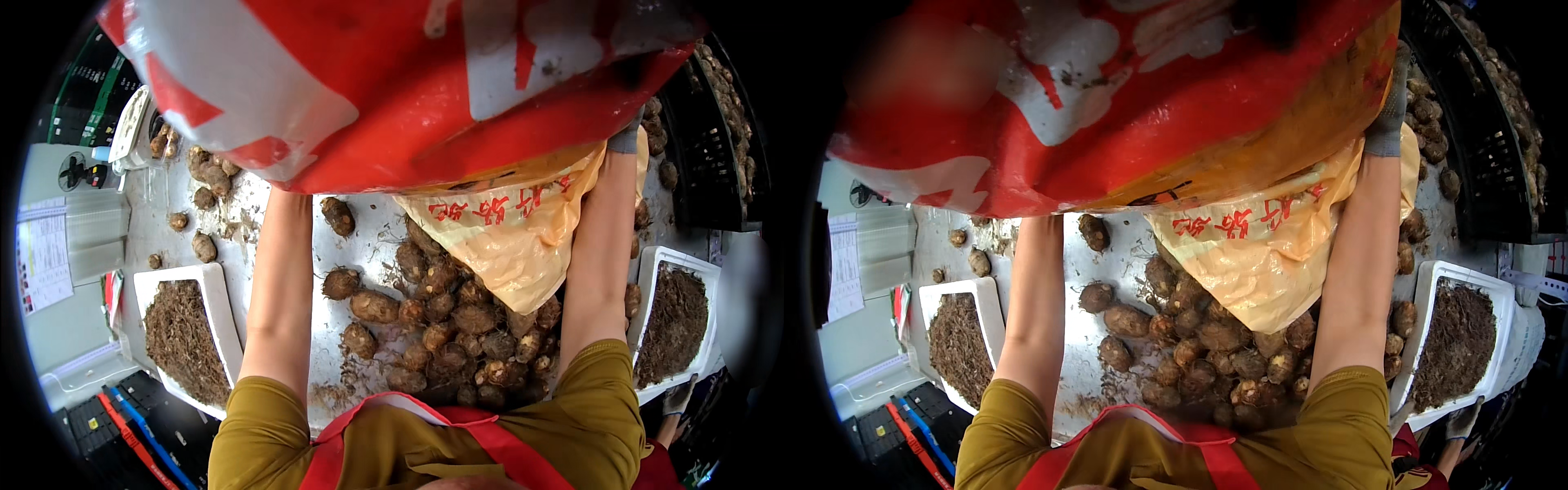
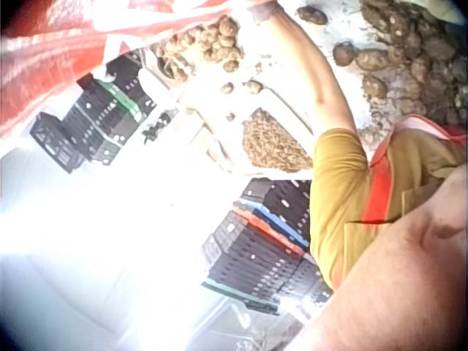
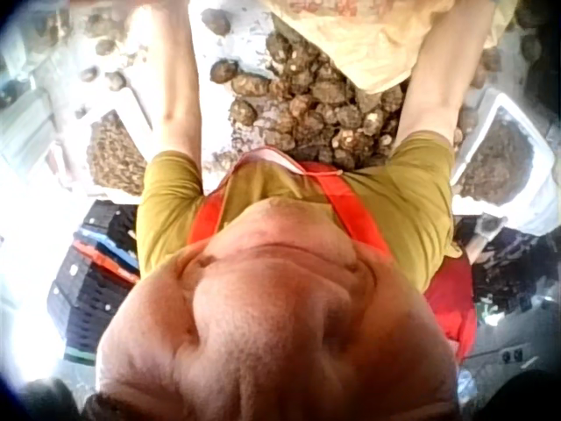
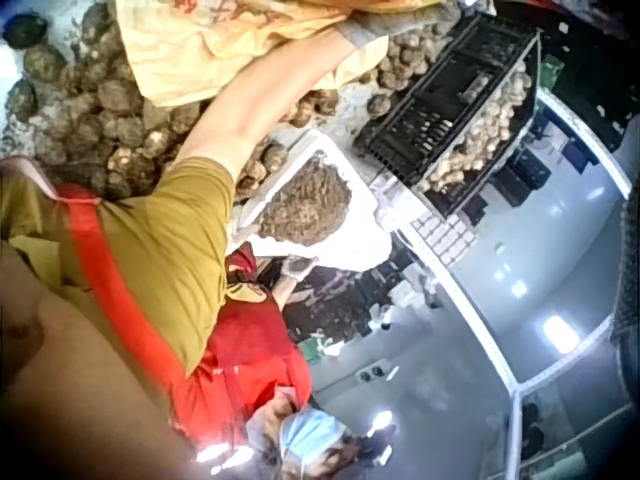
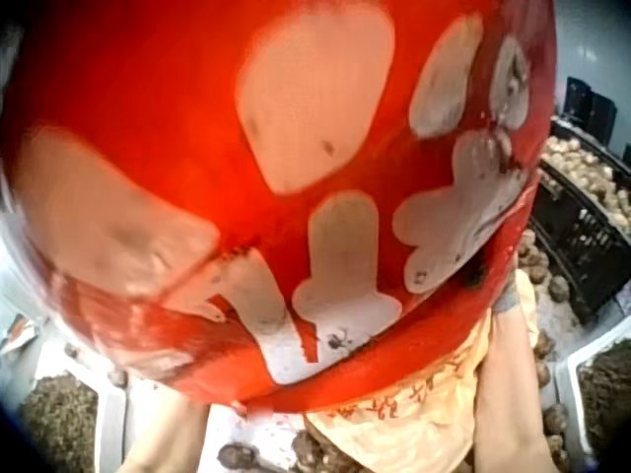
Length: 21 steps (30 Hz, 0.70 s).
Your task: The person empties a large sack of taro roots onto a metal table and proceeds to peel them by hand. They remove the outer skin and fibrous roots, placing the cleaned taro on the table and the waste into a white tray.
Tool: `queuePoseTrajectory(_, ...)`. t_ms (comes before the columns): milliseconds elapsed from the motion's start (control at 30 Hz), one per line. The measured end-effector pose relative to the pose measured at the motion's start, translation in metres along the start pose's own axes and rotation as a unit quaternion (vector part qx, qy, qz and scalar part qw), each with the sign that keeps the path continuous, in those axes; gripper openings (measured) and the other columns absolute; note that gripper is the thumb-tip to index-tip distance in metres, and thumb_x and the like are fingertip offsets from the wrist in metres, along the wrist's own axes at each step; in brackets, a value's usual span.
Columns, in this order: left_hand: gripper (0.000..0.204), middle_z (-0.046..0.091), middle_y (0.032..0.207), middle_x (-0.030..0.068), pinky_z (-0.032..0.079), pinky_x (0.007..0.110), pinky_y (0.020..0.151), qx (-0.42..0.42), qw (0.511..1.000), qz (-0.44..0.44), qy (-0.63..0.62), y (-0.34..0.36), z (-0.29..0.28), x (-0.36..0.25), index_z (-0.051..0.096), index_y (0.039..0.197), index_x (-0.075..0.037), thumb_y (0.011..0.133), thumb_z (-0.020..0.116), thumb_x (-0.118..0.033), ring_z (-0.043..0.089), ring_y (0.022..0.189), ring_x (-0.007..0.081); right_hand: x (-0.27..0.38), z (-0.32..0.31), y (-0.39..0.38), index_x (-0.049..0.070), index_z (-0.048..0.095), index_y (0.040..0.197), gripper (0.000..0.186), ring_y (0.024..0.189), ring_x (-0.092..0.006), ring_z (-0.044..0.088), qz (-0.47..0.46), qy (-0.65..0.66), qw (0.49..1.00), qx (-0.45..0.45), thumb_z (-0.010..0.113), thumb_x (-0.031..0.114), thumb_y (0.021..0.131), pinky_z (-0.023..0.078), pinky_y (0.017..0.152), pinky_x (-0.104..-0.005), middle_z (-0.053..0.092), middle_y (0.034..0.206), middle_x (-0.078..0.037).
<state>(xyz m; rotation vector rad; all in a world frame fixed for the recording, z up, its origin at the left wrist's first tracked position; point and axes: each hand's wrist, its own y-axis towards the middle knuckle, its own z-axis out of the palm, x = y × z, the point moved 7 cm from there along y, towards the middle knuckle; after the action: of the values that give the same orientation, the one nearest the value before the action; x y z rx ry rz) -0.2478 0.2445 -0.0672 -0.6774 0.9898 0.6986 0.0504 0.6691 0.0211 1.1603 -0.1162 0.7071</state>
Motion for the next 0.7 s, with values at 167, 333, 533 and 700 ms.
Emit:
queuePoseTrajectory(167, 0.050, 0.052, 0.138, 0.0069, 0.045, 0.038, 0.103, -0.004, 1.000, 0.007, 0.002, -0.001, -0.002, -0.005, 0.042, 0.142, -0.008, 0.101, 0.050, -0.036, 0.052, 0.122, 0.0230, -0.013, 0.027, 0.012, 0.009, 0.028, 0.154, 0.061, 0.141, -0.0293, 0.036, 0.043, 0.018, 0.999, -0.012, 0.039, 0.044, 0.105, 0.032, 0.116, -0.0431, 0.032, 0.157, -0.011)
queuePoseTrajectory(333, 0.050, 0.051, 0.139, 0.0069, 0.044, 0.038, 0.104, 0.005, 1.000, 0.020, 0.005, 0.009, 0.008, -0.014, 0.040, 0.143, -0.008, 0.102, 0.049, -0.036, 0.051, 0.123, 0.0228, -0.020, -0.018, -0.002, 0.008, 0.031, 0.153, 0.065, 0.141, -0.0296, 0.036, 0.083, 0.098, 0.988, -0.091, 0.036, 0.050, 0.103, 0.031, 0.116, -0.0432, 0.032, 0.157, -0.012)
queuePoseTrajectory(533, 0.051, 0.050, 0.140, 0.0069, 0.043, 0.038, 0.105, 0.008, 0.999, 0.044, 0.017, 0.018, 0.015, -0.027, 0.039, 0.144, -0.008, 0.103, 0.048, -0.036, 0.050, 0.124, 0.0226, -0.017, -0.006, 0.009, 0.008, 0.038, 0.149, 0.065, 0.136, -0.0258, 0.043, 0.098, 0.088, 0.977, -0.167, 0.039, 0.053, 0.103, 0.035, 0.113, -0.0397, 0.042, 0.151, -0.010)
queuePoseTrajectory(700, 0.051, 0.048, 0.141, 0.0069, 0.043, 0.038, 0.106, 0.017, 0.995, 0.093, 0.044, 0.012, 0.024, -0.071, 0.038, 0.145, -0.008, 0.103, 0.047, -0.036, 0.049, 0.125, 0.0225, -0.010, 0.035, 0.048, 0.007, 0.047, 0.142, 0.055, 0.128, -0.0172, 0.049, 0.071, -0.093, 0.948, -0.295, 0.036, 0.048, 0.105, 0.040, 0.106, -0.0323, 0.051, 0.142, -0.007)
